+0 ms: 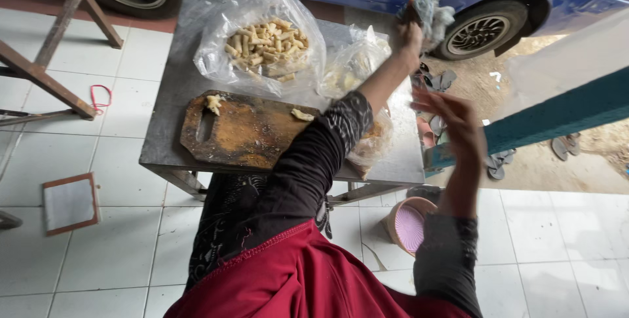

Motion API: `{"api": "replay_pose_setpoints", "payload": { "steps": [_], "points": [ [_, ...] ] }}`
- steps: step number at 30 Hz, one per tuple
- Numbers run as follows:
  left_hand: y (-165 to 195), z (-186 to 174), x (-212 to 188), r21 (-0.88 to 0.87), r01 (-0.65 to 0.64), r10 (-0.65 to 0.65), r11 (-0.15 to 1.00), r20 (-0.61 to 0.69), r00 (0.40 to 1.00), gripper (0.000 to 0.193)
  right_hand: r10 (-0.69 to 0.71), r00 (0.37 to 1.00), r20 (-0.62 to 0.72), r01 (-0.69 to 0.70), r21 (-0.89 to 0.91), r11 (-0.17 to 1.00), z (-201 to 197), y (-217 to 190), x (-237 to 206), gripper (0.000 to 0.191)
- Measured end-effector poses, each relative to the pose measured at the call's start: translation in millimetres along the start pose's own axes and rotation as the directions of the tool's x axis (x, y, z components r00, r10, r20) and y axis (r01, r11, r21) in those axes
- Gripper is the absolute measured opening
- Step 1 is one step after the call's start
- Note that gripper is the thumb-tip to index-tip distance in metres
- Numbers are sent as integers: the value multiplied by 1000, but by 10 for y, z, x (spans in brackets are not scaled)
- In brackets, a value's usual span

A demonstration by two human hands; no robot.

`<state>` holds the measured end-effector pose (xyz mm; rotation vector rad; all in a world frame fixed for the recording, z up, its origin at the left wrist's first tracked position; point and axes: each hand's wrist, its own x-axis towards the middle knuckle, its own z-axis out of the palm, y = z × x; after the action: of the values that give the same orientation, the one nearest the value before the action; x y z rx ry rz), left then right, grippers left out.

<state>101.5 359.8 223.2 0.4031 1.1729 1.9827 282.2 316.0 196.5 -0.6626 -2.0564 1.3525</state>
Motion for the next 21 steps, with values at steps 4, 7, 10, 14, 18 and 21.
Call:
{"api": "replay_pose_setpoints", "payload": {
  "steps": [4, 7, 10, 14, 18, 21],
  "points": [
    [-459, 263, -374, 42, -305, 248, 952, 481, 841, 82, 21, 903, -430, -25, -5, 1000, -422, 245, -29, 56],
    [-692, 355, -626, 346, -507, 252, 789, 571, 781, 83, -24, 955, -296, 76, 165, 983, -517, 476, -24, 52],
    [-632, 259, -726, 497, -641, 177, 585, 693, 698, 98, -68, 891, -448, 154, 157, 976, -643, 594, -146, 56],
    [-4, -514, -729, 464, -816, -9, 345, 871, 491, 83, -257, 874, -413, 284, 5, 959, -482, 769, -504, 62],
    [948, -1967, -1117, 461, -836, -89, 299, 885, 457, 68, -172, 982, -82, 46, -775, 631, 23, 1150, -572, 55],
    [1507, -3083, -1575, 568, -799, 123, 195, 794, 595, 37, -272, 943, -191, 89, -642, 761, 98, 1413, -638, 45]
  ]
}}
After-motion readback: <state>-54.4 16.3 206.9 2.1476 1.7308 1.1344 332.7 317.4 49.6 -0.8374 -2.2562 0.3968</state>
